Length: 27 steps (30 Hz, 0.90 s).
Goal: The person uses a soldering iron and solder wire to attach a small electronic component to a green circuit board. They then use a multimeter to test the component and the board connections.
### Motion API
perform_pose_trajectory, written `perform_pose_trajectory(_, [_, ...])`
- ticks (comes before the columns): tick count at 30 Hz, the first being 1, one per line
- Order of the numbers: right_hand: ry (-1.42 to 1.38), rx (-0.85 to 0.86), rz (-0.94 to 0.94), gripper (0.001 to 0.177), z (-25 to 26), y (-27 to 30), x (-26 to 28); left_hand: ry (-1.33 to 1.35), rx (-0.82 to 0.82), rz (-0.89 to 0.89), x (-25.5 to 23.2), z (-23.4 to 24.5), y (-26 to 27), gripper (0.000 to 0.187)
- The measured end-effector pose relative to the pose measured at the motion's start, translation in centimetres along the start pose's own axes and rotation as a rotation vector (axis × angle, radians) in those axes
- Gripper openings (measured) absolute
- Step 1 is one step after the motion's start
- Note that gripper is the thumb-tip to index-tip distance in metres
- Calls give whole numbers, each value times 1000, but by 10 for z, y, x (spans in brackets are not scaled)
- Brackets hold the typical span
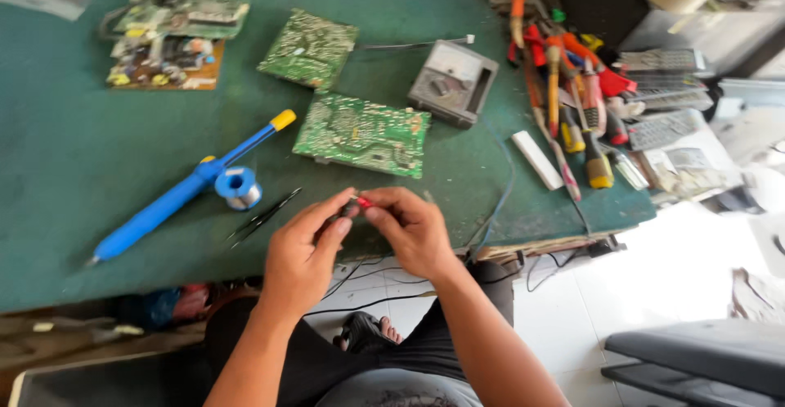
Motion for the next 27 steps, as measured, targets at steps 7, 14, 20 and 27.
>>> perform_pose_trajectory(7, [-15,122,16,17,0,2,14,44,131,308,15,-9,5,41])
perform_pose_trajectory(14, [200,149,225,15,-6,3,44,173,47,323,12,-7,6,23])
perform_pose_trajectory(20, [281,126,218,20,-8,12,66,138,-60,156,-3,-12,12,10])
perform_pose_trajectory(27, [320,97,241,22,-8,13,84,339,-90,319,-7,-20,14,10])
Point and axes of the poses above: each hand's wrist, its own y-axis away from the middle knuckle, its own z-axis out of the back of the hand, x = y × z, the point moved 5 cm from there along -y, towards the middle knuckle, and after that the axes turned 10 degrees about -y, right-handed, at the moved point
